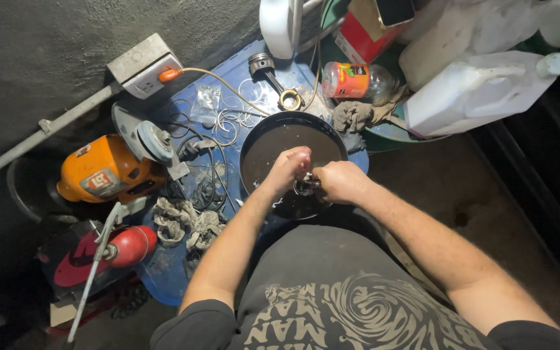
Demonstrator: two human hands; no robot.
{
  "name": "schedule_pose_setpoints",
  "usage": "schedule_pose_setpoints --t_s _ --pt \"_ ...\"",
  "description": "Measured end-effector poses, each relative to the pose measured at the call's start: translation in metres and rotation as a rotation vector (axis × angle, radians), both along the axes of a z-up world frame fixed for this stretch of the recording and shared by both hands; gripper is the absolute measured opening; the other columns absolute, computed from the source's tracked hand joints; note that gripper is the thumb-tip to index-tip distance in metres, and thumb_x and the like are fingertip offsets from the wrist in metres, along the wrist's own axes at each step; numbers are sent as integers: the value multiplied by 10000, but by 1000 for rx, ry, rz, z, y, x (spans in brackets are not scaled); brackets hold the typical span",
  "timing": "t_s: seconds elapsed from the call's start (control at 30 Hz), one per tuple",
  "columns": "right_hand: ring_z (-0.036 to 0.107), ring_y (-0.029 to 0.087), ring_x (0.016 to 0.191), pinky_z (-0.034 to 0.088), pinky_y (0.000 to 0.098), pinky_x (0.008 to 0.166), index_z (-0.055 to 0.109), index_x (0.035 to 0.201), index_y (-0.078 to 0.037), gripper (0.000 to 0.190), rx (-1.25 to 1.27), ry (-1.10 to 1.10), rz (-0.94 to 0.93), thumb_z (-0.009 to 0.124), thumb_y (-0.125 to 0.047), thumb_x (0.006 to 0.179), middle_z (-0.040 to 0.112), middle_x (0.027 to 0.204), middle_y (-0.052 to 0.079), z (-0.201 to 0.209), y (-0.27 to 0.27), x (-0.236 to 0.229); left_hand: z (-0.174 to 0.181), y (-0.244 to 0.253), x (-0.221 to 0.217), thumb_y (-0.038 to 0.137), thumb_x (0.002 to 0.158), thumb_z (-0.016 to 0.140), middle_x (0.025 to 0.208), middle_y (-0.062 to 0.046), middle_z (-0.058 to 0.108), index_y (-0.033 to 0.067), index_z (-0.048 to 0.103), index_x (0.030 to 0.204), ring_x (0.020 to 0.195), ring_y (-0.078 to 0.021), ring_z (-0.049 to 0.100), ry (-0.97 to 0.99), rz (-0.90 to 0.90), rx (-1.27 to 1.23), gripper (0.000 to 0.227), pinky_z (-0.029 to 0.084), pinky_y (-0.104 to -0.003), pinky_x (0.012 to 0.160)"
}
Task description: The person cleans a piston by scrubbing it with a brush and a cloth in a pan of dark liquid. They then use a screwdriver to scrape the piston's surface and finally rub the piston against a bench grinder to remove residue.
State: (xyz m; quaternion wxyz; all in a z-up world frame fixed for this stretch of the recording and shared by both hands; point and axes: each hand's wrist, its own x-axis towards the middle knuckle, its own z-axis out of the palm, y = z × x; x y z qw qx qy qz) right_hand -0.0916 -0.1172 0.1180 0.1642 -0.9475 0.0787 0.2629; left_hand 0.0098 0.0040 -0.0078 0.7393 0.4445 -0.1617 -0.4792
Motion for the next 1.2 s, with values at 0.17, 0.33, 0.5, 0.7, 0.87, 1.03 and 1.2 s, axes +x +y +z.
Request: schedule_pose_setpoints --t_s 0.17,0.33,0.5,0.7,0.87,1.03,1.2 --pt "775 351 880 623 486 778 751 973 -117 268 -15 18 27 805 -261 753 783 831 129 4 3 2 19 -13 1 267 1006 439 500 -11 363 94 506 674 427 -80 351 -105 29 -28 381 250 -193 412" --pt "777 342 870 621 480 785 761 982 -105 279 -33 19 37 812 -222 734 783 828 128 2 0 2 5 -25 4 238 943 488 451 -38 374 92 515 653 376 -107 367 -215 72 2 326 270 -212 382" --pt "781 341 855 628 461 773 770 939 -95 224 -21 10 32 804 -186 737 785 816 132 3 1 4 -11 -30 2 234 929 470 428 -23 403 107 493 563 418 -110 417 -384 111 -54 388 317 -211 434" --pt "775 362 838 624 490 755 768 939 -86 247 -29 -20 45 805 -202 724 777 800 135 -12 -2 -2 10 -27 -1 253 956 450 438 -69 463 131 534 539 477 -199 477 -584 98 89 442 420 -286 494" --pt "774 366 853 619 483 763 770 969 -93 226 -5 -4 13 765 -201 771 778 810 148 12 3 2 0 -23 0 257 915 442 438 -16 382 138 477 567 435 -142 402 -400 205 109 369 317 -253 428" --pt "775 360 850 620 484 762 768 962 -109 216 7 -8 2 754 -229 783 779 808 140 2 0 0 -13 -20 -8 236 919 439 415 -12 390 133 475 565 405 -136 408 -404 226 118 370 285 -242 398" --pt "774 359 855 619 482 764 763 941 -122 226 -9 -20 7 778 -256 760 779 802 133 -3 -3 1 -19 -17 -12 242 933 439 440 -34 458 142 503 566 488 -169 488 -576 256 149 385 398 -263 496"
